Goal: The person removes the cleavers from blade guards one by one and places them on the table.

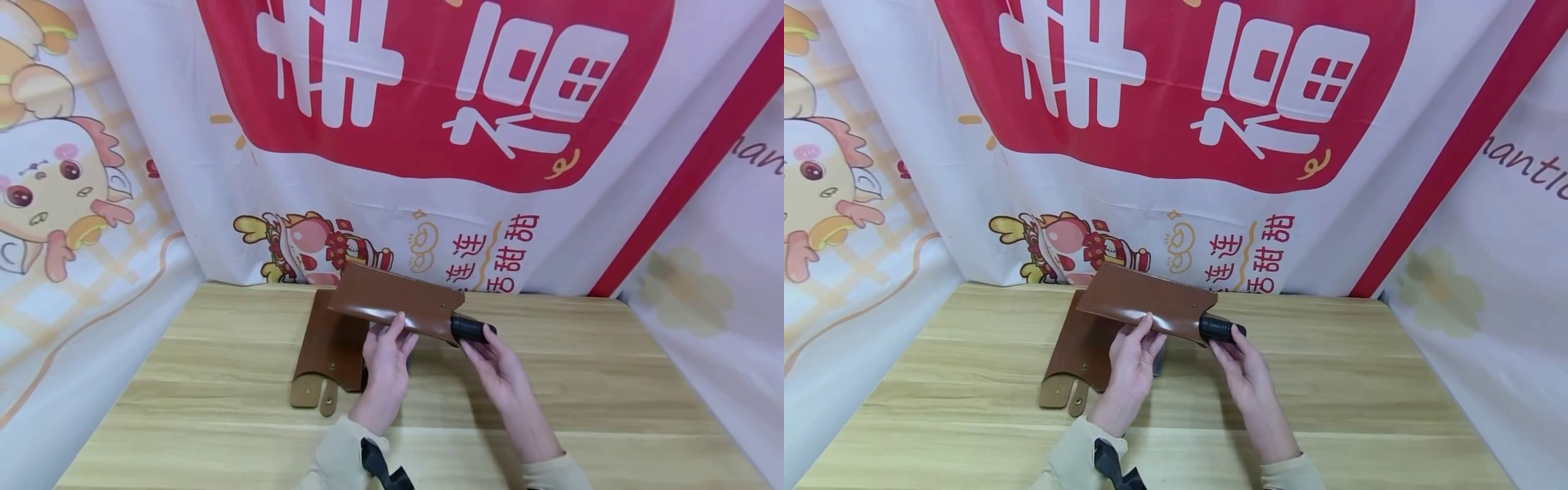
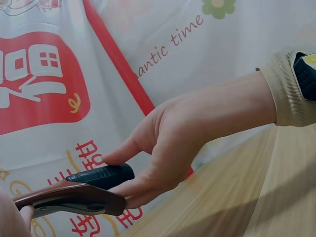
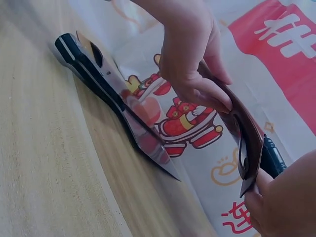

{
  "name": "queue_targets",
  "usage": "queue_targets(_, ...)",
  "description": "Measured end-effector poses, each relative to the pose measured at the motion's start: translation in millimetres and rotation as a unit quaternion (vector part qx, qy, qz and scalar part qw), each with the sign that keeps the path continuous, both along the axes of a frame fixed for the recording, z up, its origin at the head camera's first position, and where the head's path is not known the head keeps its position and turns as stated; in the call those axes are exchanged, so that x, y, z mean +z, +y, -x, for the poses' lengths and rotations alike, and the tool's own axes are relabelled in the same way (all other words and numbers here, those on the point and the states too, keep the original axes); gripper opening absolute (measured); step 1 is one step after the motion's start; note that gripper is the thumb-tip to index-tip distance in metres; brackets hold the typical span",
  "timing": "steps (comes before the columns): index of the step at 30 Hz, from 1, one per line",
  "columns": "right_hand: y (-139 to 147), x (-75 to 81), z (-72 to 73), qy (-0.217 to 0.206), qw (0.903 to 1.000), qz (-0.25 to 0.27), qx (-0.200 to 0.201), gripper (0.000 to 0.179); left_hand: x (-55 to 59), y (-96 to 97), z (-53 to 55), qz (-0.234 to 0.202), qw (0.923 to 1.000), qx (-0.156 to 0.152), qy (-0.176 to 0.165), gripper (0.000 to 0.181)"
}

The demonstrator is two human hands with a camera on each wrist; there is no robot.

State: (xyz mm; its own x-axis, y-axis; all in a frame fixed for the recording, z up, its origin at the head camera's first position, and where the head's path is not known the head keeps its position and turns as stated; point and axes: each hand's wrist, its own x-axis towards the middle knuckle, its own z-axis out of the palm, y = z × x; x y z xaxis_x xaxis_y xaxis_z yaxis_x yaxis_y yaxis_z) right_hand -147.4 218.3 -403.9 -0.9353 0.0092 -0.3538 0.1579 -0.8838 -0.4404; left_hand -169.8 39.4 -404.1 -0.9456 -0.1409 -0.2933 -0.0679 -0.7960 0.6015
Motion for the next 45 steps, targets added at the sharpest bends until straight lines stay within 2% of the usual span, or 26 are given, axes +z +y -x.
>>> queue_targets(6,0.3,2.1,-3.2,0.004,1.0000,0.004,-0.001,0.069,-1.8,1.3,-0.6,-0.003,1.0000,-0.009,-0.003,0.038)
queue_targets(15,0.6,4.9,-3.3,0.026,0.9996,0.006,-0.008,0.068,-4.5,1.0,-0.6,0.002,0.9999,0.008,0.006,0.033)
queue_targets(20,0.3,10.2,-3.7,0.020,0.9993,-0.029,-0.012,0.066,-3.4,-2.2,1.2,-0.002,0.9998,0.018,0.008,0.032)
queue_targets(24,4.2,13.3,-3.4,0.018,0.9971,-0.062,-0.040,0.070,-1.5,-8.9,6.1,0.002,0.9992,0.038,0.014,0.032)
queue_targets(27,7.4,15.1,-3.2,0.025,0.9965,-0.060,-0.053,0.072,-0.3,-14.4,9.3,0.003,0.9985,0.052,0.016,0.033)
queue_targets(35,12.7,17.7,-1.4,0.025,0.9953,-0.081,-0.048,0.071,2.7,-17.4,11.6,-0.013,0.9989,0.046,-0.001,0.037)
queue_targets(41,17.2,19.0,-1.6,0.021,0.9966,-0.064,-0.047,0.070,4.8,-19.9,12.5,-0.016,0.9991,0.038,-0.010,0.041)
queue_targets(45,20.4,19.3,-3.1,0.015,0.9967,-0.062,-0.051,0.071,5.6,-21.6,14.7,-0.019,0.9987,0.045,-0.010,0.041)
